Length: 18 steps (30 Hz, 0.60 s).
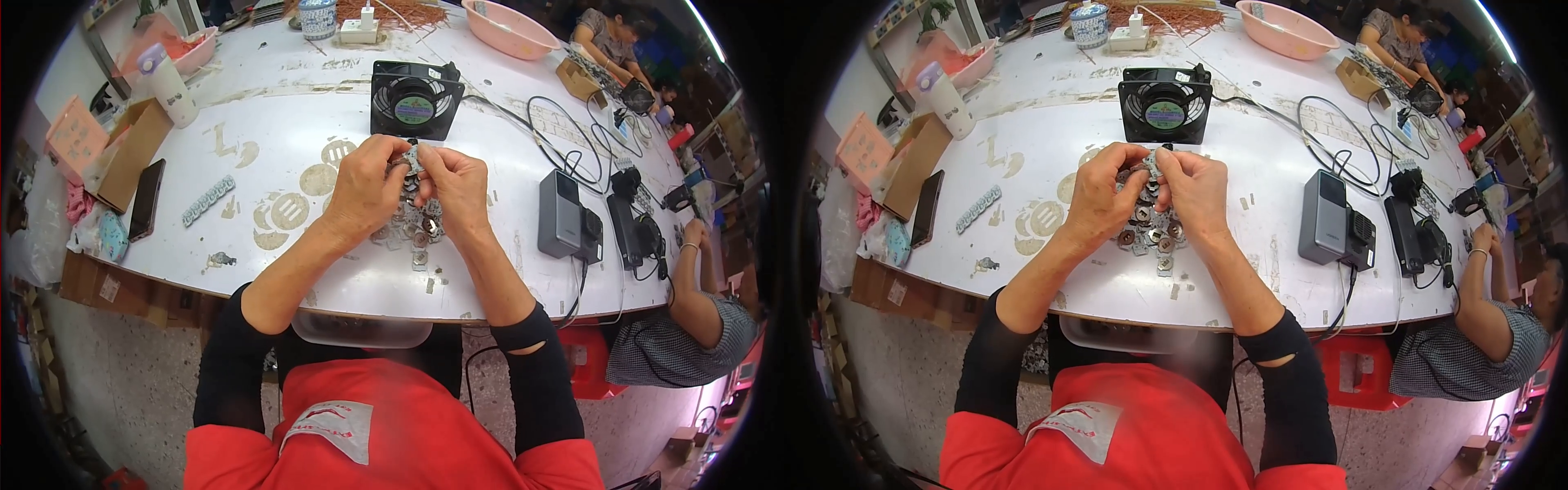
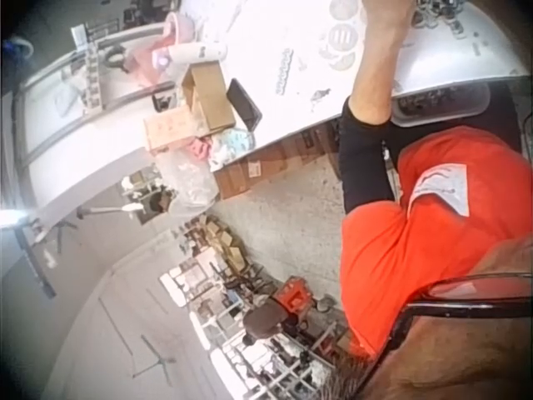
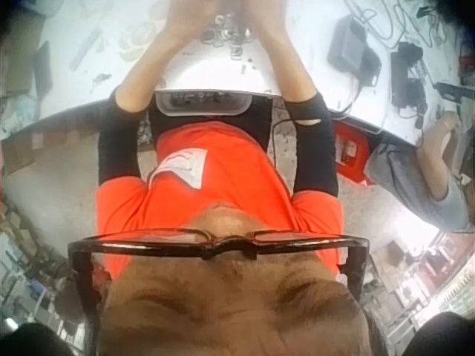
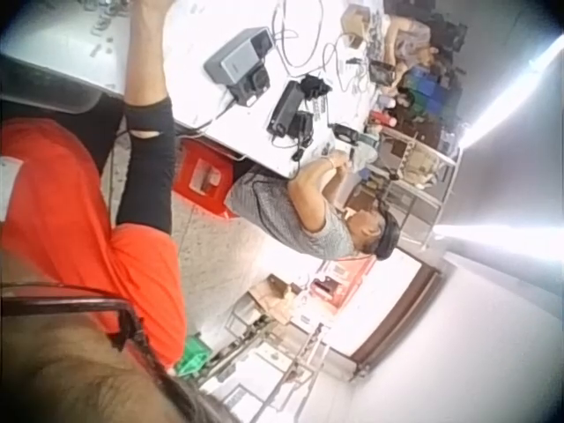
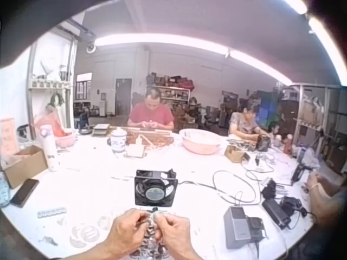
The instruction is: The person assembles electronic components by combining metal plates with LED strips by hand, then organizes the assembled components into plastic containers and a storage box.
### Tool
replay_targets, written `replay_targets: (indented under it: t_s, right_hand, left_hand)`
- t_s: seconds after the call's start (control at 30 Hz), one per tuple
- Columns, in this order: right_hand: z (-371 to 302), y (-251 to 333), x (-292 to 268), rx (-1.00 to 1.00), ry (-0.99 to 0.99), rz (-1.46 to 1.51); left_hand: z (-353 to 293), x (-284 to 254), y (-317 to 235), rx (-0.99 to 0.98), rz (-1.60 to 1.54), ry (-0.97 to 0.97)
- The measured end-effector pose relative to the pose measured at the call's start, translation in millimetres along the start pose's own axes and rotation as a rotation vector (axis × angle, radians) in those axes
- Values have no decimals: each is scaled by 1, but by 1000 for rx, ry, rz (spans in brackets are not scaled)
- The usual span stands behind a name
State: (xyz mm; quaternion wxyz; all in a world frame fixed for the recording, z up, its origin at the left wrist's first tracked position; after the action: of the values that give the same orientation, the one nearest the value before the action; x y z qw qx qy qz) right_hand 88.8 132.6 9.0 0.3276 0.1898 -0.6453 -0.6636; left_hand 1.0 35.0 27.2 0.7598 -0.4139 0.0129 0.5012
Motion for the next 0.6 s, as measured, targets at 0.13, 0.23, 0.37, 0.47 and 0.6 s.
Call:
replay_targets:
  t_s: [0.13, 0.23, 0.37, 0.47, 0.6]
  right_hand:
    - [1, 1, 0, -64, 33, -40]
    - [2, 0, -2, -96, 86, -77]
    - [2, 0, -4, -89, 122, -70]
    - [3, 1, -3, -5, 118, -3]
    - [4, -3, -4, 186, 110, 199]
  left_hand:
    - [0, -2, -1, -28, -35, -14]
    - [0, -3, -1, -30, -41, -4]
    - [2, -6, -2, 18, -61, 9]
    - [3, -7, -2, -7, -100, 16]
    - [3, -6, 8, -156, -231, 39]
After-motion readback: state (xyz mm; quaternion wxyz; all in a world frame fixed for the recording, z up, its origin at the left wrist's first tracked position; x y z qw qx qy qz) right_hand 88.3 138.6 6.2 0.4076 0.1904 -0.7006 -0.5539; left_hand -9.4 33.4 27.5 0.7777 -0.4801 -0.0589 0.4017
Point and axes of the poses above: each hand's wrist, its own z-axis towards the middle knuckle, its own x-axis out of the palm, y = z × x, the point moved 4 cm from there along z, towards the middle knuckle
